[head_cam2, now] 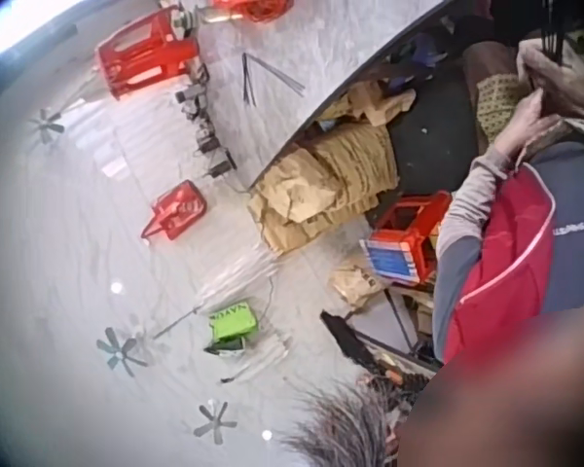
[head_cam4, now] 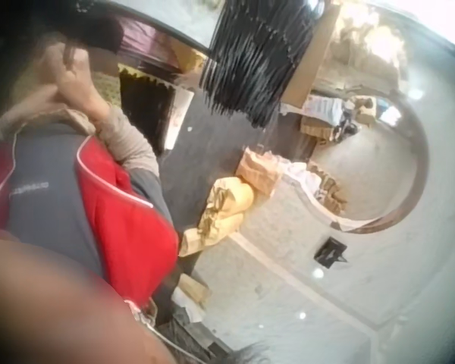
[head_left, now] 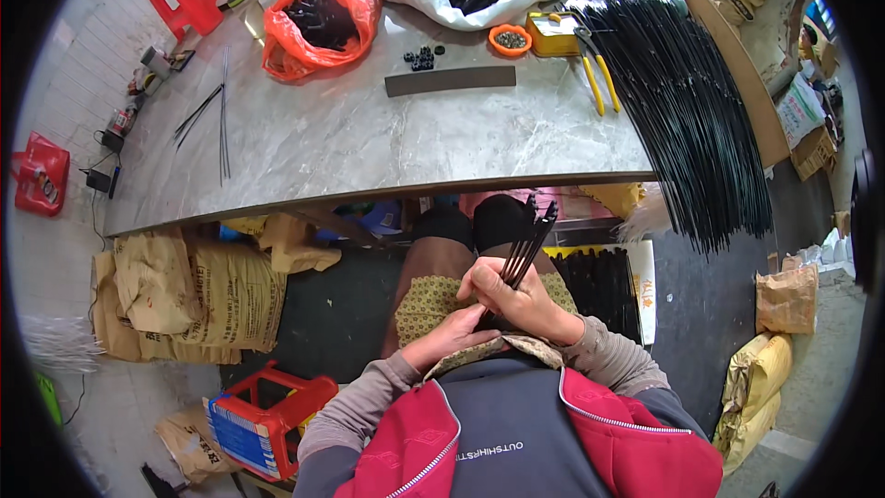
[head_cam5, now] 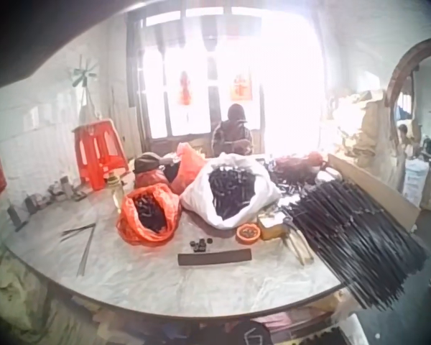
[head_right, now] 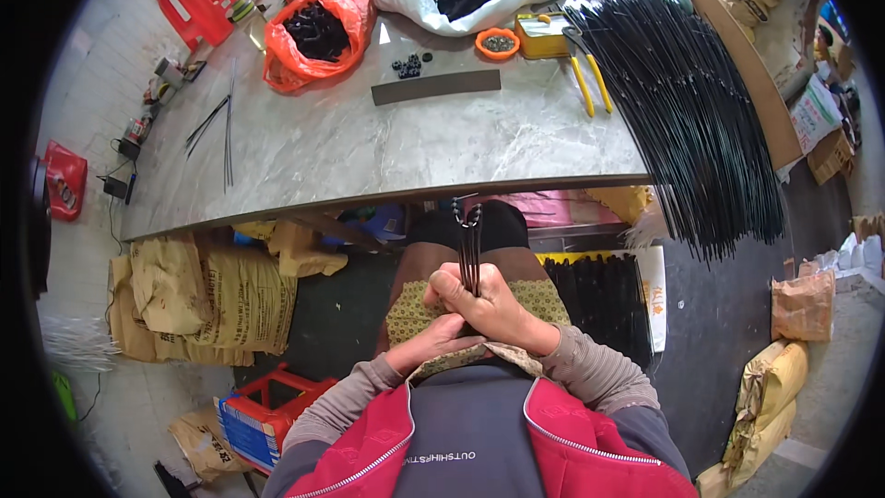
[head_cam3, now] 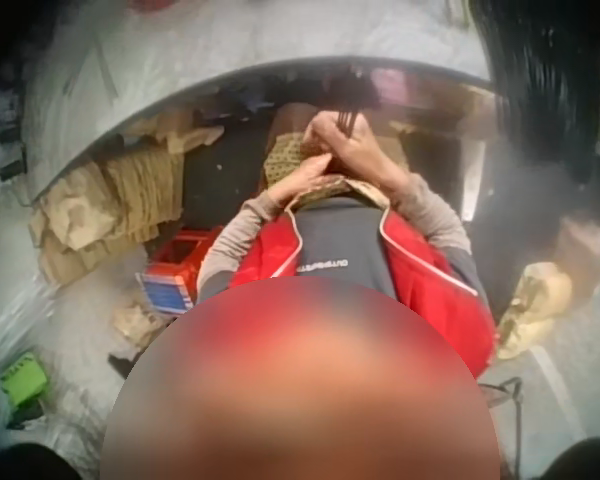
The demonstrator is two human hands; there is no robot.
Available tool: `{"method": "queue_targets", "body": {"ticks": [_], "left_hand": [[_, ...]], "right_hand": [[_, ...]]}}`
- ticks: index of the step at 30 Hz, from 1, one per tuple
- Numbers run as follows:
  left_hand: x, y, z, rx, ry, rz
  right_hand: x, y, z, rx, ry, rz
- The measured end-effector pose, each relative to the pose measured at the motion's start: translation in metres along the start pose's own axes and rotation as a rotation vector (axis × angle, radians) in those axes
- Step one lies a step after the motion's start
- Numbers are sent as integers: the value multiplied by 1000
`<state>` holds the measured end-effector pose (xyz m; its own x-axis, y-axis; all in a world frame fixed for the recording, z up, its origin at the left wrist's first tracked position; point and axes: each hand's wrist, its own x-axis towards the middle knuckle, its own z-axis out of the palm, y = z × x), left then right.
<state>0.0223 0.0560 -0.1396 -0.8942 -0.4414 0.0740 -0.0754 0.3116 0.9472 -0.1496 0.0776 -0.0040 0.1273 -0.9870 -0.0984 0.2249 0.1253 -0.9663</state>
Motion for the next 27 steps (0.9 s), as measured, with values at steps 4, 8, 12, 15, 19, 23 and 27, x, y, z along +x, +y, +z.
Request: {"method": "queue_targets", "body": {"ticks": [4, 8, 12, 15, 19, 23, 27], "left_hand": [[24, 52, -77, -93, 78, -277], [60, 145, -132, -297, 493, -6], [84, 182, -151, -535, 414, 163], [91, 188, -162, -547, 366, 130], [102, 181, -172, -477, 324, 158], [110, 182, -172, -357, 267, 229], [115, 177, -180, -31, 217, 359]], "right_hand": [[12, 1, 1, -52, -12, -45], [20, -2, 4, -86, -32, -65], [29, 3, 5, -119, -29, -70], [34, 2, 5, -129, -11, -97], [34, -4, 0, -104, -81, -25], [35, -6, 2, -102, -104, -36], [35, 1, -1, -91, -135, -33]]}}
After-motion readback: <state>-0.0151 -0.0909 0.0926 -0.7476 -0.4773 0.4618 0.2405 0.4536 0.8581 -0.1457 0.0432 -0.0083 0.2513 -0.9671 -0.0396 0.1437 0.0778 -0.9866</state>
